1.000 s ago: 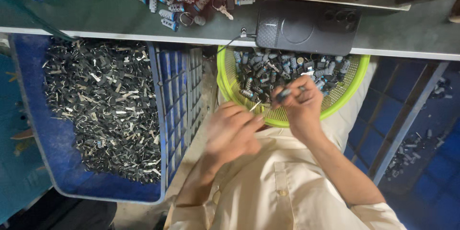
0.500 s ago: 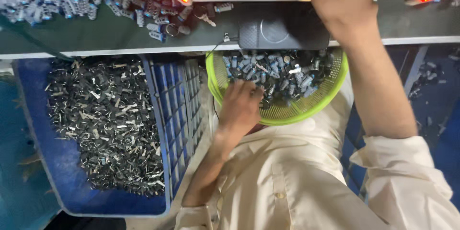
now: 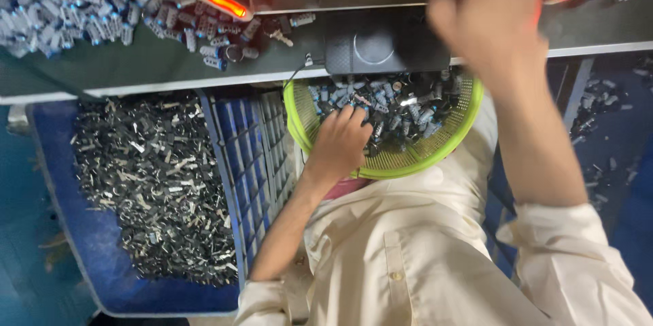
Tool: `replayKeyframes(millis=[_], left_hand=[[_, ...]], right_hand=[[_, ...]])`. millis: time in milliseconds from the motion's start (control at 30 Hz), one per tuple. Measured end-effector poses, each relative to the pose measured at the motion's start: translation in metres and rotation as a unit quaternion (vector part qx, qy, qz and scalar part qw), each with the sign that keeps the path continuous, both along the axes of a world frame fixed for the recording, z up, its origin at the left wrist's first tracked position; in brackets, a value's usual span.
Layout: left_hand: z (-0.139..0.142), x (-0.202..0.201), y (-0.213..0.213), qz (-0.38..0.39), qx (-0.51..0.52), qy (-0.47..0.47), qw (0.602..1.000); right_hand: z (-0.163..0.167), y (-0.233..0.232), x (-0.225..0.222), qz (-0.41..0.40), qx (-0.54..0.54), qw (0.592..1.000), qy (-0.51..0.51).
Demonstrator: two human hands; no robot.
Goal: The person repeatedly picks small cylindrical components from a green basket, inserts them into a machine slot, and places the processed items into a blue bin. The task involves continuous manual handling of small parts in a repetitive assembly loop.
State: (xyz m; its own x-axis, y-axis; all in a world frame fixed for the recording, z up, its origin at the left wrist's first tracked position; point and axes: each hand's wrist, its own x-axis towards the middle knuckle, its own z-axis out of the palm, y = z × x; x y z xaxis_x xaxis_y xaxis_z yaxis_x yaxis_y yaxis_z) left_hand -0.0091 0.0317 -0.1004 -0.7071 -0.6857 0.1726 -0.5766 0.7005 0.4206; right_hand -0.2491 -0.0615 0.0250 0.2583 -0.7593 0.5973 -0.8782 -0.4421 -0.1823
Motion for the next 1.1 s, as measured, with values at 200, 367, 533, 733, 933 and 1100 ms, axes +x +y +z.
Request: replayKeyframes(millis=[200,367,533,733,933,1100], left_hand=[[0.015,0.010,0.003,0.049,0.179,-0.064,0.981],[0.017,0.015,0.009,0.092,0.157,0.039,0.983],[0.002,0.001,0.014,0.158,0.152,0.001,0.976],[-0.002,-0.009,0.010,0.169,0.142,-0.052,0.974],[0.014,0.006,0.024,0.162,0.161,-0.067,0.971],[0.016,0.007,0.027,0.132,0.150,-0.020,0.980]], right_hand=[[-0.037,0.090,0.030,0.159,0.190,0.929,-0.276],[-0.084,0.135,0.048,0.066,0.330,0.902,-0.270],[-0.107,0.150,0.047,0.011,0.329,0.925,-0.189],[-0.133,0.132,0.058,0.086,0.312,0.938,-0.124],[-0.134,0.121,0.066,0.085,0.357,0.926,-0.082],[-0.145,0.123,0.063,0.117,0.326,0.936,-0.058]])
